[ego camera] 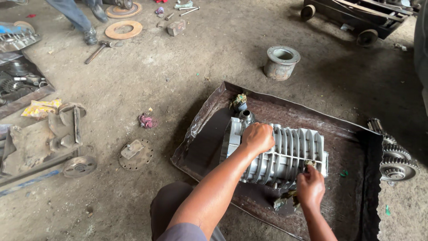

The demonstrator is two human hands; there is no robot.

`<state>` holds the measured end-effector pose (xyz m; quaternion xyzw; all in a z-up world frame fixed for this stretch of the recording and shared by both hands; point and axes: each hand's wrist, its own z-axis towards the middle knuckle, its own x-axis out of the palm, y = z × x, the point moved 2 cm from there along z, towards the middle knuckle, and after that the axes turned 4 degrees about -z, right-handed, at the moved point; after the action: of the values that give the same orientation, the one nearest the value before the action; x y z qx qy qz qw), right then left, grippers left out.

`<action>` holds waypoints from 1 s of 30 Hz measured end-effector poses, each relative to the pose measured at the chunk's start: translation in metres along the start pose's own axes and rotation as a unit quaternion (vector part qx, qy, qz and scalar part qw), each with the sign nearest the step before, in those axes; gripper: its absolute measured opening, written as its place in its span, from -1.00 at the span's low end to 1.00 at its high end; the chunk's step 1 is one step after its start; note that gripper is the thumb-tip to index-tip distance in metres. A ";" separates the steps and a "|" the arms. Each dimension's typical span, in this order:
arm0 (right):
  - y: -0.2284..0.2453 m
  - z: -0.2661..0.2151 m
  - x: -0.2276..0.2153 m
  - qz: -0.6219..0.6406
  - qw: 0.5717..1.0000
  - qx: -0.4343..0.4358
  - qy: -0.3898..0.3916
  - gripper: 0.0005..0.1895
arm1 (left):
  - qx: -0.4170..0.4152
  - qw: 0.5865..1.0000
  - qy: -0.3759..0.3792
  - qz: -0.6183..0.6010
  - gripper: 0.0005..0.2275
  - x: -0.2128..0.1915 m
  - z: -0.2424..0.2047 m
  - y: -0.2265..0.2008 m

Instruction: The person cleans a transmission casing by hand and with a cloth while it sits in a tray on the floor of a garage.

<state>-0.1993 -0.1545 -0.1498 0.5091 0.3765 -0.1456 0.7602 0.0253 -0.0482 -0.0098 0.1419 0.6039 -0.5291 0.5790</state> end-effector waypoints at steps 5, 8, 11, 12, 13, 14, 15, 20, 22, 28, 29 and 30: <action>0.031 -0.013 0.000 -0.116 0.993 -0.007 0.019 -0.30 | -0.009 0.999 0.041 0.005 -0.87 0.003 -0.002 0.001; 0.043 -0.002 0.000 -0.142 0.988 0.037 0.048 -0.35 | -0.014 0.999 0.036 0.002 -0.87 0.002 -0.003 0.000; 0.051 0.008 -0.006 -0.169 0.982 0.051 0.068 -0.36 | -0.010 1.000 0.027 0.005 -0.86 -0.003 -0.002 -0.001; 0.050 0.009 -0.012 -0.175 0.980 0.042 0.079 -0.37 | -0.007 1.000 0.026 0.005 -0.86 -0.003 -0.001 -0.001; 0.051 0.010 -0.015 -0.182 0.979 0.034 0.090 -0.38 | -0.008 1.000 0.020 0.002 -0.86 -0.004 -0.001 -0.001; 0.051 0.008 -0.018 -0.193 0.974 0.027 0.111 -0.35 | -0.008 1.000 0.013 -0.002 -0.86 -0.005 -0.001 -0.002; 0.049 0.004 -0.020 -0.204 0.970 0.019 0.132 -0.31 | -0.007 1.000 0.005 -0.005 -0.87 -0.006 -0.001 -0.002; 0.035 -0.014 -0.023 -0.212 0.955 0.036 0.204 0.00 | -0.007 1.000 -0.001 -0.015 -0.87 -0.007 -0.003 -0.002; 0.028 -0.020 -0.021 -0.202 0.953 0.055 0.217 0.07 | -0.009 1.000 0.009 -0.012 -0.87 -0.006 -0.004 -0.002; 0.013 0.003 -0.012 -0.200 0.963 0.008 0.178 0.03 | -0.008 1.000 0.011 -0.004 -0.87 -0.006 -0.008 -0.004; 0.011 0.008 -0.013 -0.203 0.965 -0.020 0.167 -0.05 | -0.004 1.000 0.002 -0.005 -0.87 -0.006 -0.009 -0.004; 0.010 0.012 -0.017 -0.205 0.966 -0.047 0.153 -0.12 | 0.003 1.000 -0.007 -0.006 -0.87 -0.006 -0.009 -0.005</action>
<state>-0.1994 -0.1638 -0.1288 0.4014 0.5907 -0.2010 0.6705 0.0188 -0.0404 -0.0040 0.1362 0.5987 -0.5357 0.5797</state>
